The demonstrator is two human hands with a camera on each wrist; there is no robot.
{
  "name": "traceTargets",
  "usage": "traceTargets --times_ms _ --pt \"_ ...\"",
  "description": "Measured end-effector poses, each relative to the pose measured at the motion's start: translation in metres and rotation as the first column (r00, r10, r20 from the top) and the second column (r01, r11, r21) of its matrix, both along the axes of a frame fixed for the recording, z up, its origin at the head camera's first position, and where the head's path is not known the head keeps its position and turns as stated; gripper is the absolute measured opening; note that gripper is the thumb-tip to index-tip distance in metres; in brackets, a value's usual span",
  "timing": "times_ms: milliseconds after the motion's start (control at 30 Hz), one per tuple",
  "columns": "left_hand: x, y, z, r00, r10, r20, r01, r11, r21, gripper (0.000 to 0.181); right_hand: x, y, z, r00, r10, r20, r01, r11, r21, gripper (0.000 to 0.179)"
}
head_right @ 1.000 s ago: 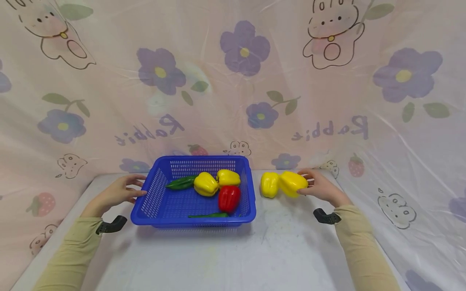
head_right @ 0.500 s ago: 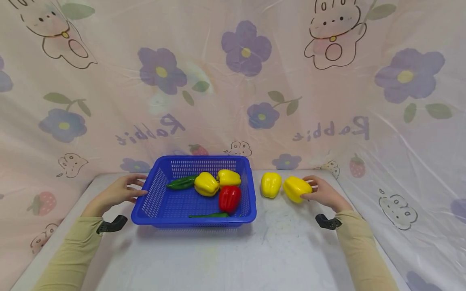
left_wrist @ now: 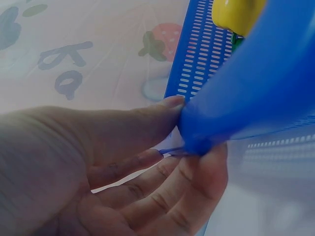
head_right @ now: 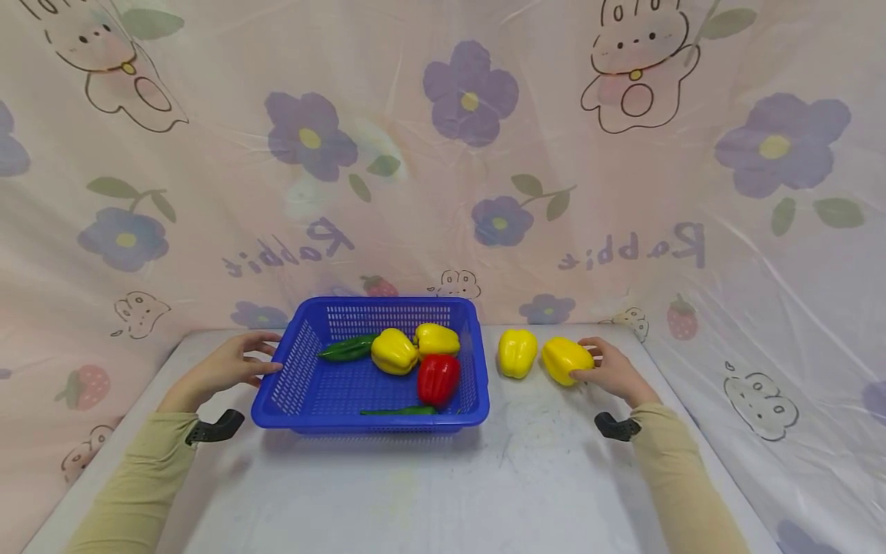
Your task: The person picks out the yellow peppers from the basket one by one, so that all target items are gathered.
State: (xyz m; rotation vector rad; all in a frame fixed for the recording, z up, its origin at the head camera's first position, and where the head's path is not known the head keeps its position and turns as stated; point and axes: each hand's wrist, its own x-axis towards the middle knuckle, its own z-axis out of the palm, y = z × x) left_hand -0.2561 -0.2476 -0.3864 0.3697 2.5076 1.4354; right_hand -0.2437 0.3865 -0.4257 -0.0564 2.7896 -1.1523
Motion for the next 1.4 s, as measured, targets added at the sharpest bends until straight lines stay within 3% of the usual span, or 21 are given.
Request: traceTargets --times_ms 367,867,1400 --pt "-0.001 0.0 0.0 1.0 0.003 0.001 -0.003 1.0 -0.011 0.06 -0.008 -0.004 -0.01 0.997 -0.05 -0.062 0.051 0.999 0.014 0.08" --pt "-0.002 -0.001 -0.002 1.0 0.004 0.003 -0.004 1.0 -0.005 0.061 -0.012 -0.009 -0.008 0.995 -0.082 -0.055 0.084 0.995 0.05 0.081" --pt "-0.001 -0.001 -0.002 1.0 0.008 0.002 -0.008 1.0 0.0 0.061 -0.017 -0.012 -0.016 0.992 -0.119 -0.047 0.121 0.992 0.037 0.082"
